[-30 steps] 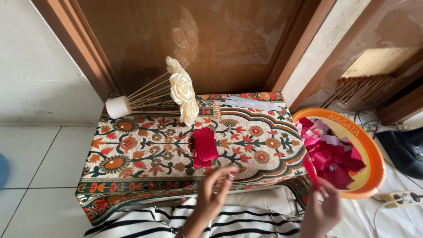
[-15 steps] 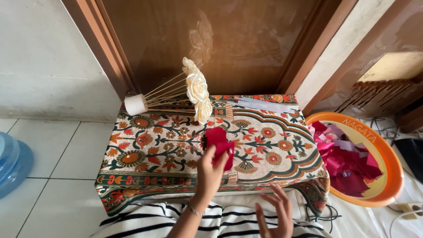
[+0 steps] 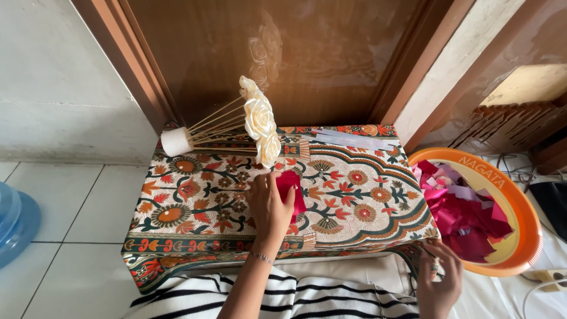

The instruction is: Folding small pink paper strips into petal shapes for artificial flower arrangements.

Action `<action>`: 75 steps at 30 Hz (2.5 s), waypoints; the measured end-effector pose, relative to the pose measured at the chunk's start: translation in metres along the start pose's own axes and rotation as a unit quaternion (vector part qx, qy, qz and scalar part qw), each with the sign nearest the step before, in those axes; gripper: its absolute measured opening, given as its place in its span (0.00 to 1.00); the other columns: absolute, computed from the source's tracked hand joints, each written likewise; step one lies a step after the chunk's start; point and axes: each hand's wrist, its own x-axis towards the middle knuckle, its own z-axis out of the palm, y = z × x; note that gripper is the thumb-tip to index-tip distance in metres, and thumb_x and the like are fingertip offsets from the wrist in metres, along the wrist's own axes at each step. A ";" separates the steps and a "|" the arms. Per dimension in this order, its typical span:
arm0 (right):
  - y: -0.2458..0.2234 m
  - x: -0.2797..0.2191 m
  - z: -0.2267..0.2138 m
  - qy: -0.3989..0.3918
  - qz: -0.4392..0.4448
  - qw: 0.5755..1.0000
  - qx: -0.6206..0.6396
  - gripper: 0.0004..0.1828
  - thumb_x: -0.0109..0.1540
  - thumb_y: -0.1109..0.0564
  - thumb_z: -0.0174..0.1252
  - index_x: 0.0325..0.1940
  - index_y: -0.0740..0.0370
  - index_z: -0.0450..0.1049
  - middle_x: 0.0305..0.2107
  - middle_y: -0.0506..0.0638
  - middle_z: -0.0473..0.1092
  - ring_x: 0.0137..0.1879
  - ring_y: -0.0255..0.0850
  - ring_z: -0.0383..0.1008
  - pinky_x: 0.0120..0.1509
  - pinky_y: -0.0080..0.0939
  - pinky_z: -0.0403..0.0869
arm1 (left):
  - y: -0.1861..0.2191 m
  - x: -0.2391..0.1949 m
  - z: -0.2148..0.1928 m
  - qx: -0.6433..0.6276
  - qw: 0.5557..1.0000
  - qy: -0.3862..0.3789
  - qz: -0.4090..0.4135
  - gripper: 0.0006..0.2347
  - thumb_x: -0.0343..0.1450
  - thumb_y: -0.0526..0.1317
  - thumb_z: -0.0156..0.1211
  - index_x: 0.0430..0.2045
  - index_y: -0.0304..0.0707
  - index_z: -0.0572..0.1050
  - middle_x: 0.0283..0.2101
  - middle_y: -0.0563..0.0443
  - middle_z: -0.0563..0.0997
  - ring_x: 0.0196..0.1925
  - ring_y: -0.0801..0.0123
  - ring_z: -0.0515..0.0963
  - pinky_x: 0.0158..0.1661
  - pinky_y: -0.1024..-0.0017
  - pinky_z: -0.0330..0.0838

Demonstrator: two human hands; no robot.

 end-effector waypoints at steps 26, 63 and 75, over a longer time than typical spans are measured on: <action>0.349 0.113 0.108 -0.153 0.370 0.903 -0.152 0.16 0.64 0.51 0.59 0.44 0.66 0.82 0.36 0.59 0.78 0.37 0.54 0.75 0.40 0.50 0.74 | -0.001 -0.042 -0.037 0.011 0.984 -0.035 0.172 0.23 0.62 0.41 0.67 0.52 0.42 0.72 0.57 0.51 0.73 0.61 0.60 0.72 0.65 0.51 0.58; -0.180 -0.001 -0.008 -0.184 0.275 0.836 0.437 0.29 0.59 0.78 0.51 0.64 0.71 0.68 0.51 0.74 0.78 0.53 0.57 0.82 0.57 0.54 0.83 | 0.066 -0.086 -0.081 -0.607 0.677 -0.382 -0.165 0.28 0.69 0.45 0.61 0.61 0.23 0.64 0.49 0.38 0.80 0.49 0.64 0.82 0.48 0.74 0.78; -0.119 -0.038 0.016 -0.240 0.223 0.828 0.455 0.29 0.60 0.69 0.53 0.67 0.70 0.64 0.58 0.69 0.75 0.27 0.47 0.80 0.32 0.45 0.82 | 0.013 -0.011 -0.049 -0.353 0.935 -0.027 -0.028 0.09 0.71 0.33 0.60 0.38 0.39 0.64 0.30 0.46 0.84 0.21 0.70 0.82 0.16 0.79 0.69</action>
